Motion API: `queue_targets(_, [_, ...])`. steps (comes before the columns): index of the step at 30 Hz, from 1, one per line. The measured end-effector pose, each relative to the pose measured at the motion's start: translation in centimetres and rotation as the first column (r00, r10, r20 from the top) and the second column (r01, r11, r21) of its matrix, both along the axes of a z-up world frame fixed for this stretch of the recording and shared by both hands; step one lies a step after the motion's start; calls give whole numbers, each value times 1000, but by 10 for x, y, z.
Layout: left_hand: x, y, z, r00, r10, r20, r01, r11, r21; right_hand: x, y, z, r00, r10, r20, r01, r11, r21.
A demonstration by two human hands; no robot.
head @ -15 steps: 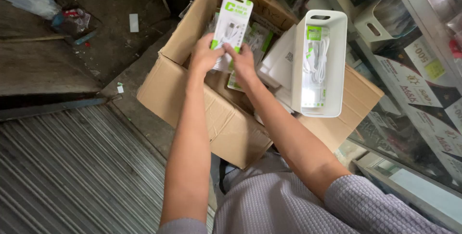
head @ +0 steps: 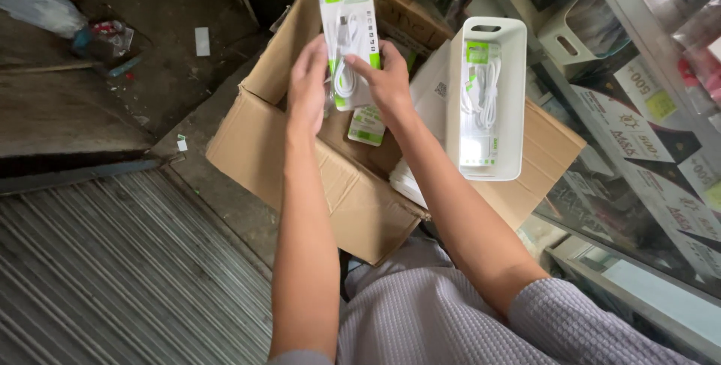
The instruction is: Sorting and checking packaged data cables from a cardboard box into a plastic container.
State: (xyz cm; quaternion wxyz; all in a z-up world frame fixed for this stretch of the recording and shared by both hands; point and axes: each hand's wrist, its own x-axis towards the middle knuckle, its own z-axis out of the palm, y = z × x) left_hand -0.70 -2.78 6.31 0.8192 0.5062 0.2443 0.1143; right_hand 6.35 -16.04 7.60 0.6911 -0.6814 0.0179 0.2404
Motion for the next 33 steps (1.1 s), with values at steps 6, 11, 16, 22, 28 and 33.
queue_targets(6, [-12,-38,43,993,35,110,-37,999,19,-10,-17,24,995,53,89,-65,988,141])
queue_targets(11, [-25,-67,68,990,73,119,-79,996,45,-20,-45,72,972,123,198,-128,992,14])
queue_targets(16, [-26,-108,103,989,-12,146,-14,984,179,-12,-101,85,861,172,479,-104,981,-164])
queue_targets(22, [-23,-176,113,988,-155,27,139,940,312,-6,-182,94,844,95,529,-56,994,-91])
queue_targets(28, [-26,-233,128,993,-88,-83,121,721,683,-13,-235,118,789,260,557,77,858,-509])
queue_targets(33, [-32,-252,129,998,-50,-26,45,426,904,-21,-255,121,808,261,529,61,855,-515])
